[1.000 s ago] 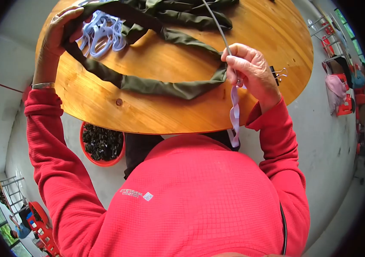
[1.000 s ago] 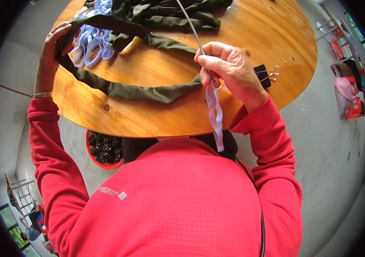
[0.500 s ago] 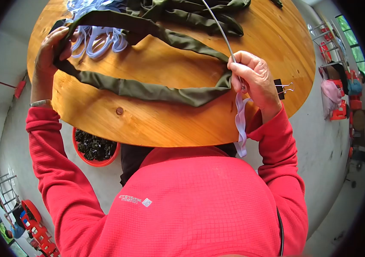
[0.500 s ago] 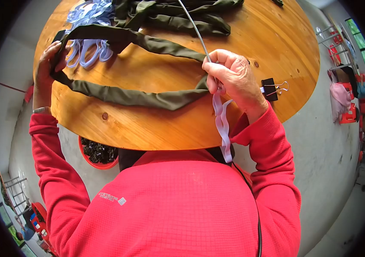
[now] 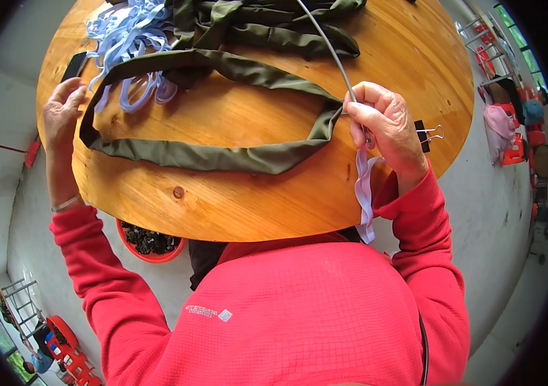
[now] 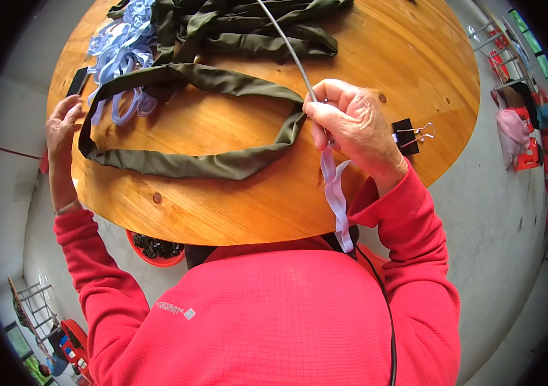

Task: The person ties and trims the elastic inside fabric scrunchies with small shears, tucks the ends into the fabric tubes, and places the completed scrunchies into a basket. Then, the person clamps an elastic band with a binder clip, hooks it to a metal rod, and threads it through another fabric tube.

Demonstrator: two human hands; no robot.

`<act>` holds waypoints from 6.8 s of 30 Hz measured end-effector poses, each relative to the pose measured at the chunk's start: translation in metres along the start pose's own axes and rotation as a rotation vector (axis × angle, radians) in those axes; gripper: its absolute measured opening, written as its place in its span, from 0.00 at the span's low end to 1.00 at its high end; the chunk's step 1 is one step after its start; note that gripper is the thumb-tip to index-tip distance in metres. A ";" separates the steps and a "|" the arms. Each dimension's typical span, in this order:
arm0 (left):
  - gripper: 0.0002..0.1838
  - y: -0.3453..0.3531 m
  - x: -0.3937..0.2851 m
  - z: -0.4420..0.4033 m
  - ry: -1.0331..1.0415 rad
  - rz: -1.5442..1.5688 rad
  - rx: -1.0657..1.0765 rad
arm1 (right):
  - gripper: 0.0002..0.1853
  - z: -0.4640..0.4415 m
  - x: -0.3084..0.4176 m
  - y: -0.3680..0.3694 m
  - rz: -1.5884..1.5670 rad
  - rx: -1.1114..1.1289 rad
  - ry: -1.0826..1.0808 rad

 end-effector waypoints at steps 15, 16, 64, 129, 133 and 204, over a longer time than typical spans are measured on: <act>0.28 0.154 -0.072 0.056 -0.621 1.042 0.578 | 0.05 0.011 0.009 0.010 0.030 0.250 -0.027; 0.27 0.155 -0.070 0.053 -0.640 1.048 0.547 | 0.04 0.013 0.010 0.013 0.043 0.288 -0.031; 0.18 0.123 -0.100 0.163 -0.234 1.859 0.406 | 0.05 0.029 0.018 0.076 0.065 0.417 0.068; 0.09 0.121 -0.107 0.192 -0.228 1.010 0.542 | 0.14 0.100 0.042 0.027 0.558 0.558 -0.261; 0.10 0.121 -0.123 0.195 -0.280 0.982 0.625 | 0.14 0.101 0.040 0.032 0.555 0.491 -0.298; 0.11 0.118 -0.129 0.214 -0.130 0.923 0.293 | 0.06 0.025 0.020 0.110 0.090 0.250 -0.108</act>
Point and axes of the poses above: each hand's wrist, its own z-axis away from the middle knuckle, its own y-axis out of the palm, x = y × z, the point moved 4 cm from there along -z, towards the middle knuckle, and after that the axes turned 5 degrees about x, right-handed, at the moved point
